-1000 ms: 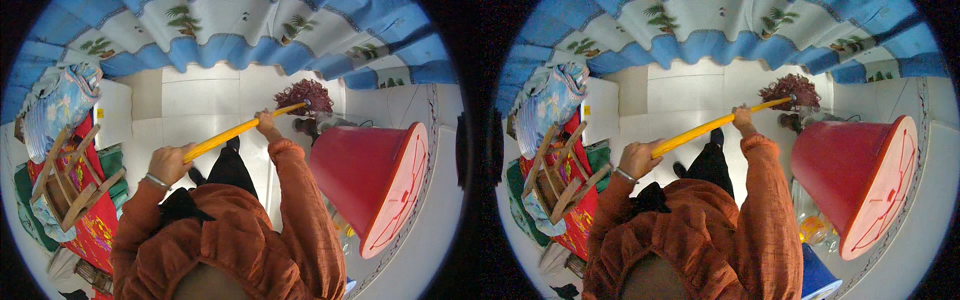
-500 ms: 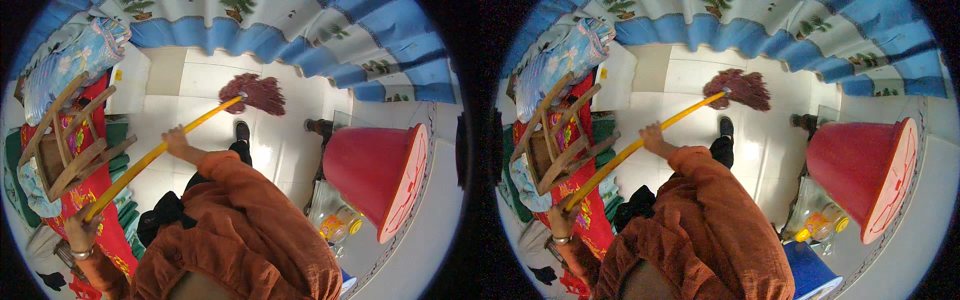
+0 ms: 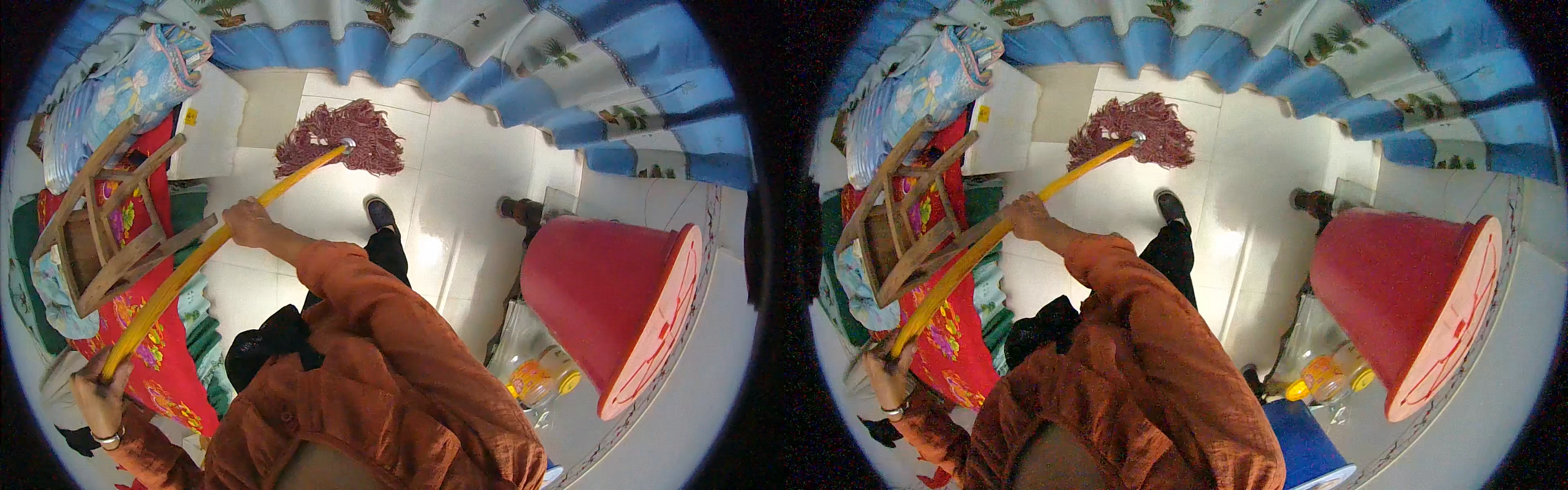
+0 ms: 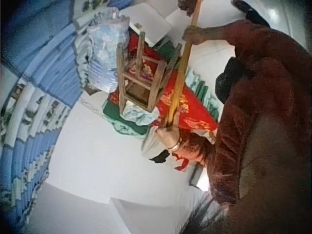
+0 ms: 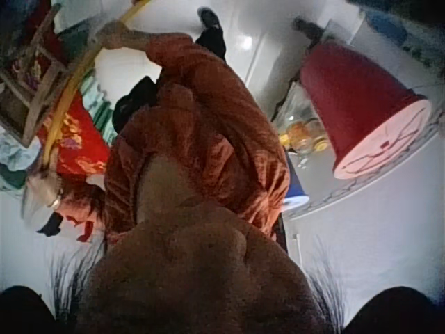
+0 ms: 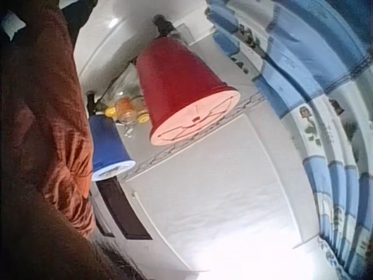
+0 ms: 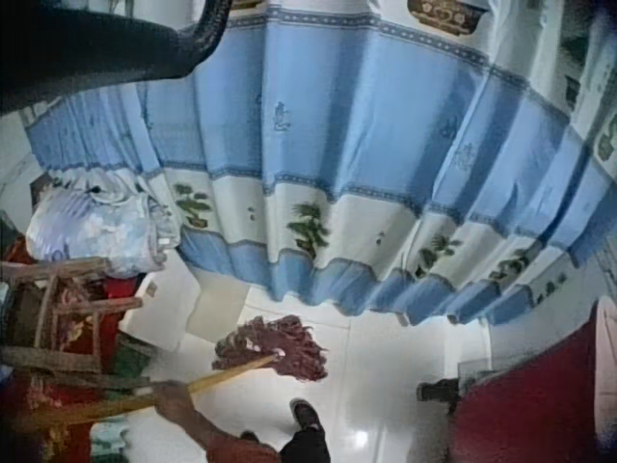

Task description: The person mops the tiled floor of a bedroom using a yellow-handled string mop. They move the mop back and forth across the floor, navigating around furniture such as a bed with a red floral cover, a glass table, and a blue bucket.

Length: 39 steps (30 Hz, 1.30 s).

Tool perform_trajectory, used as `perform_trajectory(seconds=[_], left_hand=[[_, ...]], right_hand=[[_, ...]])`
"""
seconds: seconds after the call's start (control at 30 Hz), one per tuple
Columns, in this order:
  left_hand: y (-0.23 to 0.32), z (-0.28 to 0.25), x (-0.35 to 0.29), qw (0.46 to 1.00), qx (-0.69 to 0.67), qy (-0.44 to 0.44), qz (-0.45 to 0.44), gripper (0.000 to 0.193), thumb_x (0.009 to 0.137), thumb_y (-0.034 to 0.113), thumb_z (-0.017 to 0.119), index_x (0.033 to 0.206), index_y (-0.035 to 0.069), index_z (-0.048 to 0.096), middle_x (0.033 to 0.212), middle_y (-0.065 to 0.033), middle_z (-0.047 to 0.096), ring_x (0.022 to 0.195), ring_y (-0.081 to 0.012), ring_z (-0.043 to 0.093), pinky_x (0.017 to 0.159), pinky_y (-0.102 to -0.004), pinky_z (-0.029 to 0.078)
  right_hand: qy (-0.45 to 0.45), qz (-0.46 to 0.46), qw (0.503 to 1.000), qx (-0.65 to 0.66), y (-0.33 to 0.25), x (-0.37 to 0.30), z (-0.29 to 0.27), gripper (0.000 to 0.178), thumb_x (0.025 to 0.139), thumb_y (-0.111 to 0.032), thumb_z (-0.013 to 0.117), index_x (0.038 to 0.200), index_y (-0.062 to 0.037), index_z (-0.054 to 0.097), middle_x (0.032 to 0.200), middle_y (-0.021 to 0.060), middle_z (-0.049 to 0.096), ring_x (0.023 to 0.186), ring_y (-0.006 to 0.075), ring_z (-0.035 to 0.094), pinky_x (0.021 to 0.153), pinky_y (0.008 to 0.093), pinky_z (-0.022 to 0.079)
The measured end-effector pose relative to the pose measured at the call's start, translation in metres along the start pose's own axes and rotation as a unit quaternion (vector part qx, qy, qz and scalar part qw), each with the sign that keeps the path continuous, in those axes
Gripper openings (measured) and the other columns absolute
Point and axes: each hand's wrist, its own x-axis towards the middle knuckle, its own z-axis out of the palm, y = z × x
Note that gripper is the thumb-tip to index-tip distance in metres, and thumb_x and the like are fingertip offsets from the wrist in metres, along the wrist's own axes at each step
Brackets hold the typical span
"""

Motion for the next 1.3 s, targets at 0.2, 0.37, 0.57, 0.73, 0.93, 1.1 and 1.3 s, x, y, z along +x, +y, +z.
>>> perform_trajectory(seconds=[0.2,0.37,0.57,0.73,0.93,1.1,1.3], left_hand=[[0.075,0.027,0.038,0.995,-0.034,0.028,0.093,0.032,0.062,0.014,0.076,0.088,0.0,0.066,0.07,-0.0154,0.064,0.059,-0.0257,0.063,0.055,-0.0299,0.048],[0.152,0.067,0.075,0.993,0.046,-0.022,0.108,0.032,0.062,0.028,0.077,0.086,0.009,0.069,0.066,-0.0115,0.063,0.055,-0.0271,0.06,0.052,-0.0334,0.047],[0.228,0.178,0.134,0.972,-0.061,-0.015,0.227,0.037,0.069,0.044,0.068,0.087,0.012,0.067,0.054,-0.0092,0.057,0.049,-0.0256,0.057,0.049,-0.0371,0.045],[0.289,0.236,0.166,0.96,-0.112,-0.085,0.244,0.04,0.075,0.04,0.064,0.107,0.016,0.062,0.063,-0.0098,0.061,0.057,-0.0259,0.059,0.055,-0.0368,0.046],[0.264,0.238,0.156,0.971,-0.112,-0.065,0.199,0.041,0.072,0.039,0.065,0.109,0.022,0.061,0.062,-0.0074,0.058,0.058,-0.0238,0.058,0.055,-0.0363,0.044],[0.186,0.206,0.125,0.986,-0.084,-0.007,0.145,0.034,0.071,0.034,0.068,0.101,0.018,0.063,0.061,-0.0065,0.059,0.055,-0.023,0.059,0.052,-0.0358,0.044],[0.084,0.18,0.045,0.998,-0.064,0.012,0.017,0.038,0.069,0.035,0.07,0.103,0.022,0.063,0.06,-0.0053,0.057,0.053,-0.0231,0.057,0.051,-0.0347,0.044]], right_hand=[[0.029,0.031,0.998,-0.049,0.071,-0.045,-0.082,0.01,0.063,-0.01,0.06,0.072,-0.0072,0.057,0.073,0.0127,0.06,0.075,0.0312,0.057,0.072,0.0409,0.041],[0.052,0.042,0.991,-0.116,0.166,-0.097,-0.142,0.007,0.066,-0.014,0.06,0.069,-0.0084,0.056,0.067,0.0114,0.059,0.069,0.0298,0.058,0.066,0.0425,0.043],[0.059,0.131,0.966,-0.213,0.279,-0.174,-0.238,0.01,0.062,-0.008,0.062,0.068,-0.0065,0.055,0.069,0.0132,0.057,0.068,0.0339,0.055,0.064,0.0426,0.044],[0.103,0.234,0.938,-0.233,0.355,-0.23,-0.272,0.02,0.06,-0.002,0.066,0.079,-0.0054,0.061,0.085,0.0135,0.061,0.086,0.0342,0.056,0.079,0.0424,0.044],[-0.003,0.356,0.872,-0.336,0.357,-0.224,-0.245,0.033,0.066,-0.016,0.07,0.095,-0.0046,0.058,0.086,0.0119,0.062,0.098,0.0328,0.051,0.096,0.0431,0.033],[-0.076,0.272,0.884,-0.373,0.288,-0.149,-0.191,0.023,0.062,-0.012,0.07,0.082,-0.0068,0.06,0.083,0.0135,0.06,0.092,0.0328,0.051,0.093,0.0438,0.035],[-0.025,0.164,0.94,-0.298,0.192,-0.083,-0.093,0.011,0.066,-0.009,0.064,0.074,-0.0049,0.058,0.074,0.0205,0.059,0.088,0.0382,0.052,0.095,0.0457,0.033]])
